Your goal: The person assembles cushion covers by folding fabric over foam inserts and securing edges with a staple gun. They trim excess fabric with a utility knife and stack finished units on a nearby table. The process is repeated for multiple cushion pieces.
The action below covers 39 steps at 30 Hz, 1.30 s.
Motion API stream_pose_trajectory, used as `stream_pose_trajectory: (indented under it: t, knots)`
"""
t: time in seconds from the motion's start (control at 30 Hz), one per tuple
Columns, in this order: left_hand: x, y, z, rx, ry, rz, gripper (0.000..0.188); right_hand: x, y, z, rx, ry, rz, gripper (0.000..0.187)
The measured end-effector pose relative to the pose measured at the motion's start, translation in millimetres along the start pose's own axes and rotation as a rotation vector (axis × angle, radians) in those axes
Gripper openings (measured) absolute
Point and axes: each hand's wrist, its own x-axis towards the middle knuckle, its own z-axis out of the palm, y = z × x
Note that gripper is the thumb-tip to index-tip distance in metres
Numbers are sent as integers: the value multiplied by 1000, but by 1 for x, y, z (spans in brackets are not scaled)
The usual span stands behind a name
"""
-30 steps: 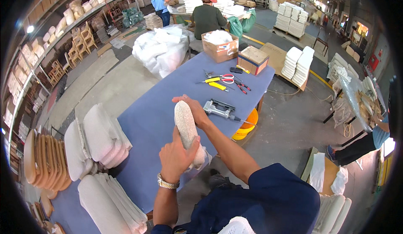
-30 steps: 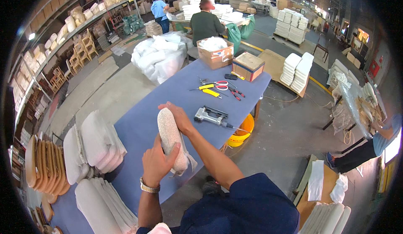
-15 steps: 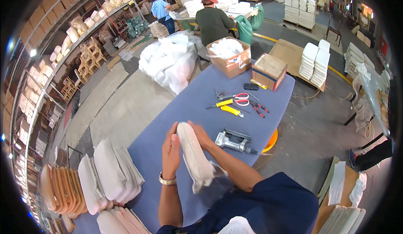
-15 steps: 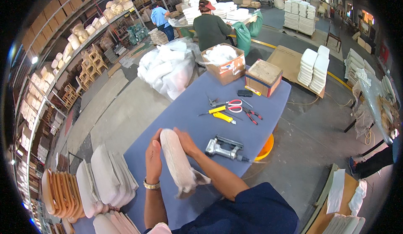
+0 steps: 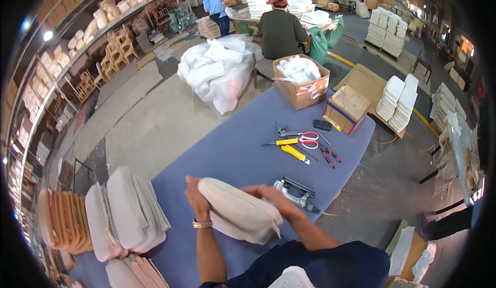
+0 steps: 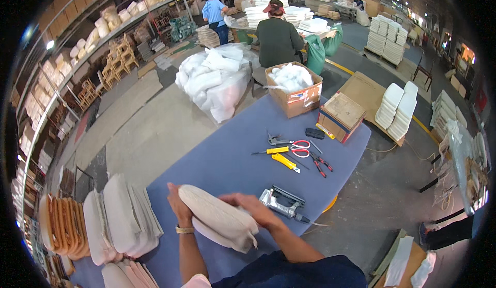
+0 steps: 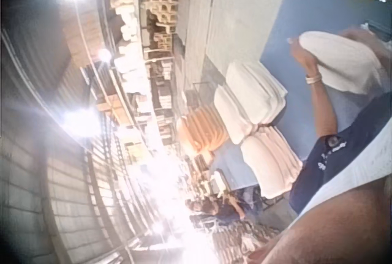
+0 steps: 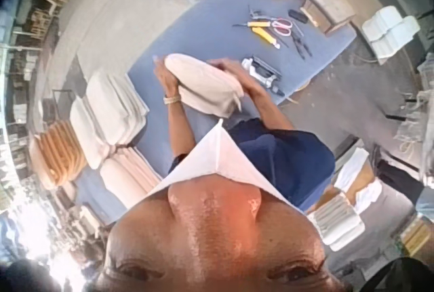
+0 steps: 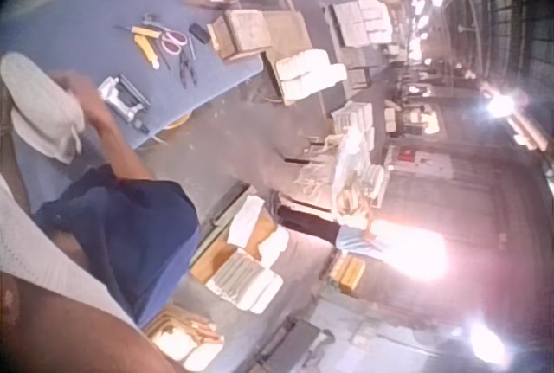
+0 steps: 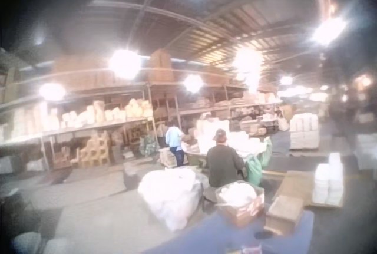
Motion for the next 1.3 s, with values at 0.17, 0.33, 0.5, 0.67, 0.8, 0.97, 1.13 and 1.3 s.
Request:
stream_pose_trajectory:
  t: [0.17,0.33,0.5,0.67,0.8,0.97,1.13,1.3]
  knots:
    - [0,2,-31,74,79,128,70,-12,-82,23,-425,86,-363,71]
    - [-29,-29,-65,4,31,160,68,10,-95,71,-1010,390,-289,53]
    - [-68,-143,-125,-123,-42,-214,67,16,-95,92,-1047,207,-377,52]
    - [-68,-176,-141,-411,27,-220,59,33,-80,124,-969,166,-508,54]
    - [-35,-128,-140,-192,-27,49,56,33,-75,150,-1017,205,-519,53]
    - [-1,-102,-144,115,242,361,43,37,-78,168,-1082,231,-493,50]
    - [-18,14,-138,-200,-81,436,39,35,-76,164,-1070,261,-444,50]
    - [-19,65,-140,270,-153,625,40,31,-84,170,-1092,274,-414,50]
